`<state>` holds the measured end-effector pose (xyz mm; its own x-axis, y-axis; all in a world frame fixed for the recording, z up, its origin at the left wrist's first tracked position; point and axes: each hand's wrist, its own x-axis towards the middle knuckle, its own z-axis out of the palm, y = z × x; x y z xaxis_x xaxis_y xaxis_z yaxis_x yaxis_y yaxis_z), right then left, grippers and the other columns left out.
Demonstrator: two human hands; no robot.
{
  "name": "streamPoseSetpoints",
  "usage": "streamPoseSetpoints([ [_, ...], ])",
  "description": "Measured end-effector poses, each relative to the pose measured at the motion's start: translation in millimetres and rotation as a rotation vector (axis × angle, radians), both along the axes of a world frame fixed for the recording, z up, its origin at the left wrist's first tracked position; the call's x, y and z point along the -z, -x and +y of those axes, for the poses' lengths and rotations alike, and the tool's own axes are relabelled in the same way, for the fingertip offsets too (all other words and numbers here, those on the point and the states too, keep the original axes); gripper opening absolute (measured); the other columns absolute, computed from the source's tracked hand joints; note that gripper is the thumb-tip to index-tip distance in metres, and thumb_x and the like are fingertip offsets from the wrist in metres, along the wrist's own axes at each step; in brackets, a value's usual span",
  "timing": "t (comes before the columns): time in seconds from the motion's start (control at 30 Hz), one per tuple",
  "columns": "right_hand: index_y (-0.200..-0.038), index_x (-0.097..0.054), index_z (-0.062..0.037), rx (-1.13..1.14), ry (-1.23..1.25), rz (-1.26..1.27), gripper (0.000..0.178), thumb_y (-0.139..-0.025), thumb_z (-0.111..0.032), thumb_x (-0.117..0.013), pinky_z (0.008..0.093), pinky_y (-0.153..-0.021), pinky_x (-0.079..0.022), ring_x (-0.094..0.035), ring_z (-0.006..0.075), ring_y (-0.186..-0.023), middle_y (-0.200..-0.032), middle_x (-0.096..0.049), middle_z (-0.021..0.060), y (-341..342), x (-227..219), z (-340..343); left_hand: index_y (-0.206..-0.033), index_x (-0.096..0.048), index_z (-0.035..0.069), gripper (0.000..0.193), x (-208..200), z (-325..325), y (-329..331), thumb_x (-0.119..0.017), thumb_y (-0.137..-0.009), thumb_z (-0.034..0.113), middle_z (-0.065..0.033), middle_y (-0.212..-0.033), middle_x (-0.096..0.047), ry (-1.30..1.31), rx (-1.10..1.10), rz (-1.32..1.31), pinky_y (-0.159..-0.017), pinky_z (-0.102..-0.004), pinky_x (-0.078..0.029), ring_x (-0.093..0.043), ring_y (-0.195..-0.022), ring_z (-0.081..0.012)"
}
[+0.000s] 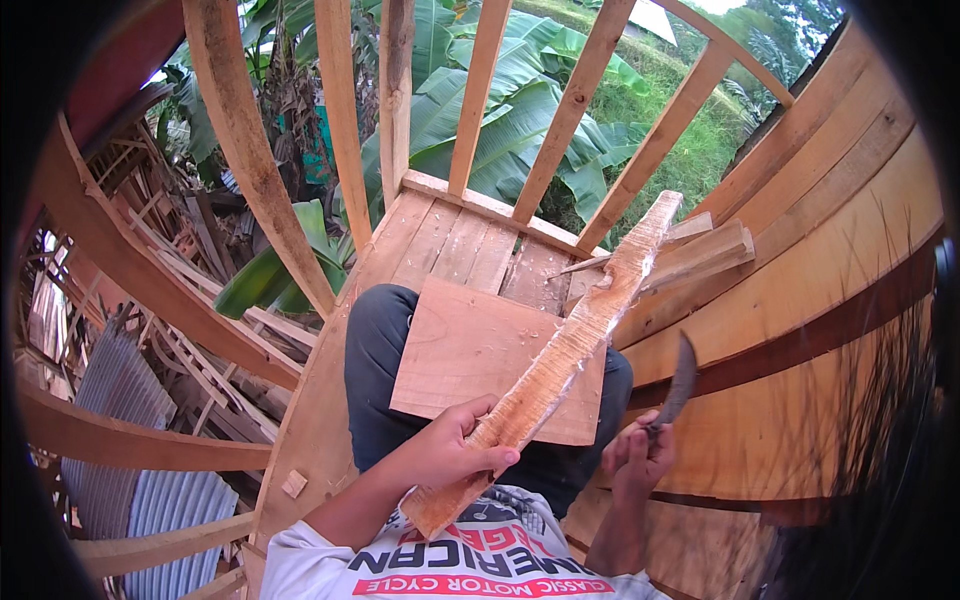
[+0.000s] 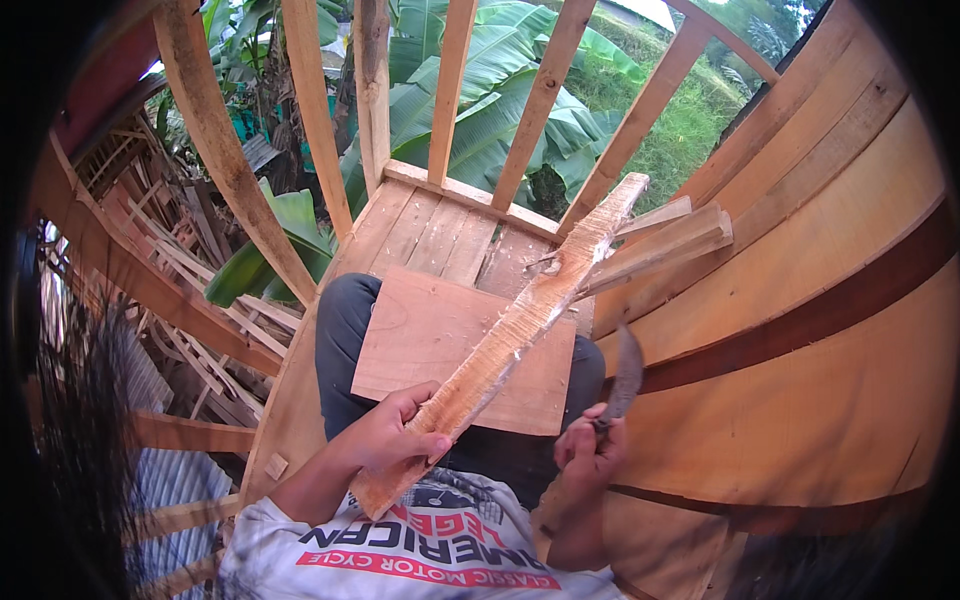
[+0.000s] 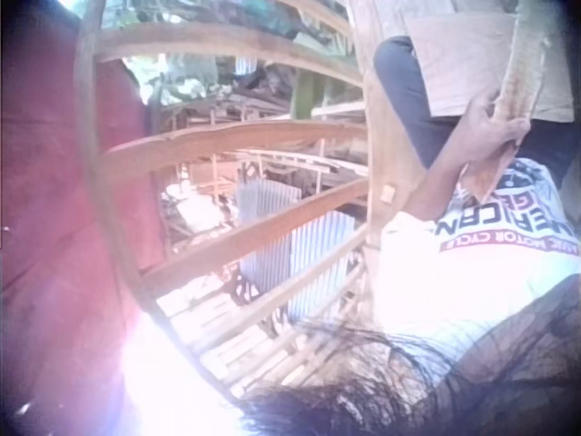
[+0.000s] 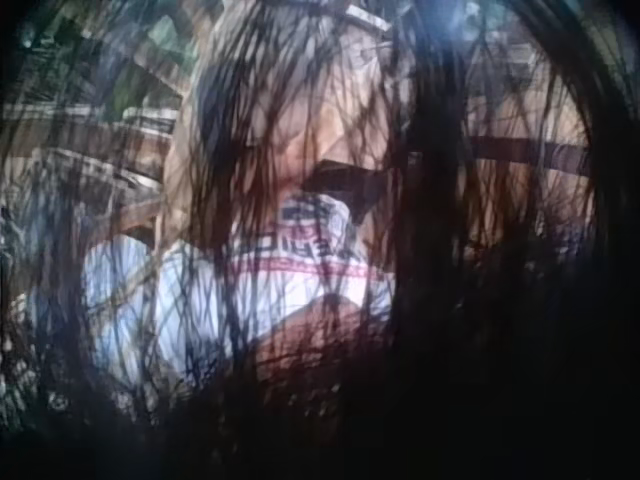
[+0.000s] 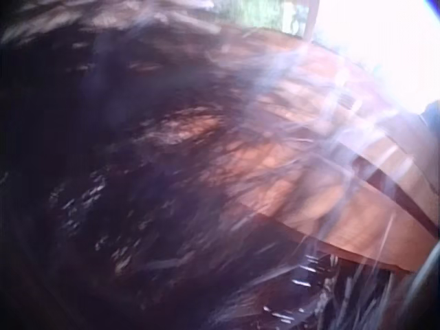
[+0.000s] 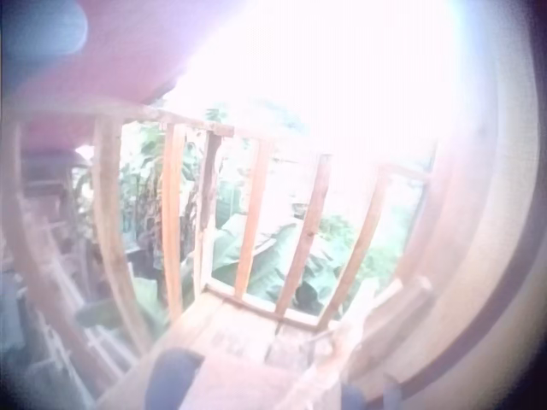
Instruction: The person is sitting cross-legged on a wooden platform, using a curved knife to shave and shape a long piece of wood. They hold the wood against a flat board on their lap and repeatedly scrape the surface to remove thin layers.
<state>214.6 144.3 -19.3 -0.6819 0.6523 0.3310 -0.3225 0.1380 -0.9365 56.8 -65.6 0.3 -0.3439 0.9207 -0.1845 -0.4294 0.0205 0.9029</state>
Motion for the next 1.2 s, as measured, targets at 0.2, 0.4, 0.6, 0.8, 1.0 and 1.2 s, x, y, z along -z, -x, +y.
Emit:
streamPoseSetpoints([
  [0.2, -0.103, -0.045, -0.0081, -0.196, 0.579, -0.001, 0.016, -0.096, -0.021, -0.052, 0.0227, -0.031, -0.031, -0.036, 0.0076, -0.035, -0.056, -0.041, 0.0008, 10, -6, -13, -0.121, -0.048, -0.001, 0.051, -4, -3, 1, -0.073, -0.082, 0.021, -0.0013, -0.077, -0.059, -0.022, 0.007, 0.023, -0.050, -0.0203, -0.044, -0.055, -0.060, -0.0053],
  [0.4, -0.101, -0.043, -0.0059, -0.644, 0.451, -0.194, 0.031, -0.086, -0.021, -0.065, 0.0227, -0.028, -0.030, -0.039, 0.0089, -0.032, -0.052, -0.044, 0.0025, -1, -9, -4, -0.122, -0.049, 0.000, 0.052, 3, -4, 3, -0.074, -0.082, 0.021, -0.0013, -0.078, -0.059, -0.017, 0.006, -0.004, -0.051, -0.0206, -0.045, -0.056, -0.062, -0.0059],
  [0.6, -0.097, -0.042, -0.0078, -0.437, 0.430, -0.214, 0.030, -0.081, -0.008, -0.066, 0.0214, -0.029, -0.031, -0.042, 0.0113, -0.032, -0.058, -0.055, 0.0111, 13, 0, -14, -0.121, -0.049, -0.001, 0.053, 1, -3, 5, -0.075, -0.081, 0.023, -0.0029, -0.083, -0.061, -0.007, -0.057, 0.036, -0.059, -0.0223, -0.048, -0.057, -0.068, -0.0064],
  [0.8, -0.098, -0.045, -0.0067, -0.482, 0.417, -0.181, 0.026, -0.081, 0.002, -0.063, 0.0220, -0.031, -0.032, -0.044, 0.0119, -0.036, -0.064, -0.055, 0.0102, 20, 3, -3, -0.121, -0.049, -0.002, 0.059, 8, -4, 8, -0.078, -0.078, 0.025, -0.0053, -0.088, -0.061, -0.011, -0.085, 0.106, -0.065, -0.0236, -0.049, -0.058, -0.072, -0.0081],
  [1.0, -0.097, -0.042, -0.0091, -0.324, 0.300, -0.309, 0.029, -0.084, -0.010, -0.067, 0.0215, -0.027, -0.029, -0.042, 0.0101, -0.032, -0.060, -0.053, 0.0099, 37, -6, -11, -0.120, -0.050, -0.002, 0.062, 13, -4, 14, -0.080, -0.074, 0.026, -0.0064, -0.093, -0.062, 0.038, -0.110, 0.110, -0.067, -0.0245, -0.049, -0.059, -0.076, -0.0088],
  [1.2, -0.099, -0.039, -0.0111, 0.264, 0.257, -0.072, 0.014, -0.094, -0.009, -0.052, 0.0214, -0.027, -0.028, -0.038, 0.0085, -0.034, -0.067, -0.049, 0.0050, 41, 2, 14, -0.120, -0.052, -0.001, 0.062, 19, -14, 19, -0.082, -0.073, 0.025, -0.0059, -0.096, -0.061, -0.016, -0.053, 0.074, -0.079, -0.0247, -0.046, -0.057, -0.088, -0.0094],
])
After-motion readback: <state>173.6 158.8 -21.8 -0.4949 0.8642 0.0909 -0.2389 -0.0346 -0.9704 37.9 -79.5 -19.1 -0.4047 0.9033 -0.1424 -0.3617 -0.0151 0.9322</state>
